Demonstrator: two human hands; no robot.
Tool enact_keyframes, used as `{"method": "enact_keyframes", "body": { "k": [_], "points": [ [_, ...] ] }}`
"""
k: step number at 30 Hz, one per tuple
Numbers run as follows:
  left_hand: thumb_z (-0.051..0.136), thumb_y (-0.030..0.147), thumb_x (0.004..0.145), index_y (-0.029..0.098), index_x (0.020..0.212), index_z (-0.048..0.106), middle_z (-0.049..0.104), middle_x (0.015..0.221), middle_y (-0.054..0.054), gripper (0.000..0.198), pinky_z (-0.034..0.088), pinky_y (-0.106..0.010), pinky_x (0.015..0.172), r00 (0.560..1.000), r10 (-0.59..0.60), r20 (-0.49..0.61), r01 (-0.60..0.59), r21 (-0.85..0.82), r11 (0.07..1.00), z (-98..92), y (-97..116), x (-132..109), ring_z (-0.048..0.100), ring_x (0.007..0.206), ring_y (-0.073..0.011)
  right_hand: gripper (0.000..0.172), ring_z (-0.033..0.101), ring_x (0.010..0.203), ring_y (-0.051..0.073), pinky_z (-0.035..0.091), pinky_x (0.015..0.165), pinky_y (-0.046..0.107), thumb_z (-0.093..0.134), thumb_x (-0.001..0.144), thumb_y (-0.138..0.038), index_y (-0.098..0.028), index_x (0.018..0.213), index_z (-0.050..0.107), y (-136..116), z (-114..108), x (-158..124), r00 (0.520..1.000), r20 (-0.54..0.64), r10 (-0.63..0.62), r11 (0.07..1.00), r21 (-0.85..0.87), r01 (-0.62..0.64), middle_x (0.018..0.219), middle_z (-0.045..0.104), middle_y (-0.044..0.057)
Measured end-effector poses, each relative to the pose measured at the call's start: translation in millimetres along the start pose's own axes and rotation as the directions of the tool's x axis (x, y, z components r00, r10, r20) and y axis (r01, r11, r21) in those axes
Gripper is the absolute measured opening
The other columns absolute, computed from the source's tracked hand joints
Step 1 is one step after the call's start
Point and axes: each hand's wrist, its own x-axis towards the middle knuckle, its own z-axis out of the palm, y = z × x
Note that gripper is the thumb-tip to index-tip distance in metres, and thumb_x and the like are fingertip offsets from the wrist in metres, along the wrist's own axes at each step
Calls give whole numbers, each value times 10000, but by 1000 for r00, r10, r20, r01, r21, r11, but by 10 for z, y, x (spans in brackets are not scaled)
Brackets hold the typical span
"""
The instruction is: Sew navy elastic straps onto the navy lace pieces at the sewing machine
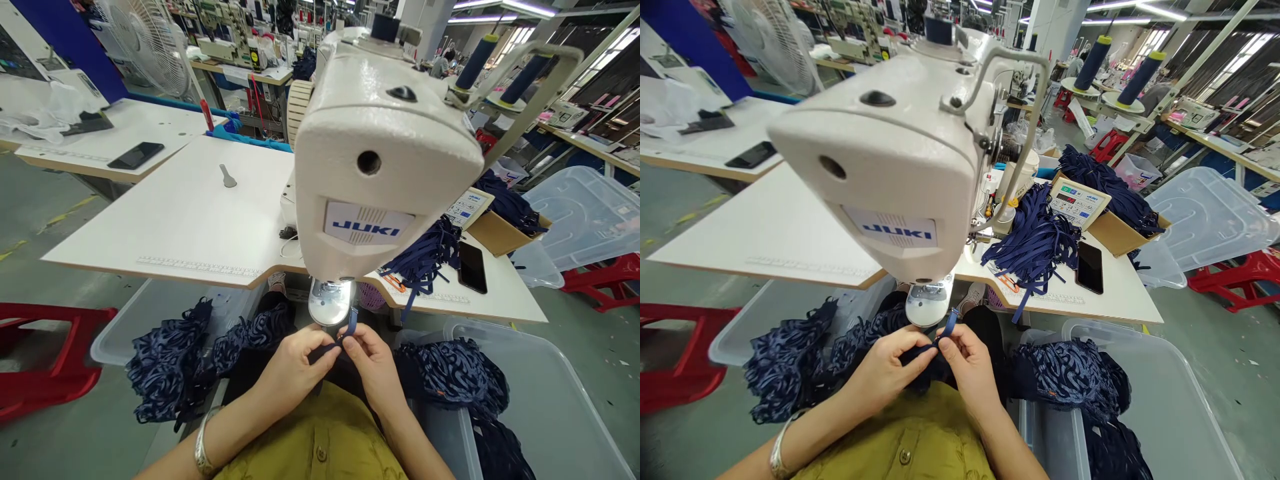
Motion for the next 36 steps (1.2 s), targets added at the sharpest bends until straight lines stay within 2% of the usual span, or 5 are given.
{"method": "enact_keyframes", "body": {
  "k": [8, 21, 27, 33, 36],
  "points": [
    [510, 258, 926, 186, 860, 619, 572, 750, 6, 146, 439, -208, 613, 986, 161, -46, -157, 92, 983, 20, -4, -73, 553, 670, -109, 79, 604, 735, 113, 475, 688, 190, 611, 859, -193, -256, 833, 653, 49, -2, -63, 985, -58, -164, 986, -31, 163, 779, 652, -38],
    [532, 110, 904, 79, 1155, 527, 601, 766, -30, 253, 455, -243, 567, 761, 647, -40, -531, 534, 658, -70, 28, -110, 532, 664, -134, 202, 589, 770, 113, 489, 714, 204, 649, 808, -87, -281, 862, 642, 21, -28, -59, 942, 13, -335, 937, 103, 332, 812, 624, -42],
    [422, 132, 952, 120, 1133, 526, 578, 811, -38, 209, 472, -253, 586, 842, 535, 63, -497, 476, 726, -122, 89, -103, 531, 690, -145, 210, 571, 752, 119, 479, 686, 216, 624, 823, -68, -278, 834, 628, 38, -40, -30, 932, 10, -363, 931, 47, 363, 787, 615, -41],
    [429, 169, 959, 139, 1052, 552, 567, 756, -16, 157, 428, -254, 546, 820, 572, 9, -476, 566, 673, -110, 90, -104, 519, 639, -142, 198, 569, 744, 118, 469, 698, 217, 608, 837, -84, -280, 819, 624, -7, -45, -17, 927, 13, -375, 926, -32, 376, 769, 625, -49],
    [414, 214, 971, 172, 959, 577, 549, 714, 1, 169, 406, -242, 527, 862, 508, -11, -428, 523, 737, -131, 143, -75, 505, 611, -133, 150, 575, 740, 116, 465, 690, 211, 616, 835, -117, -265, 813, 620, -89, -57, -25, 952, 21, -304, 949, -76, 305, 790, 625, -45]
  ]
}}
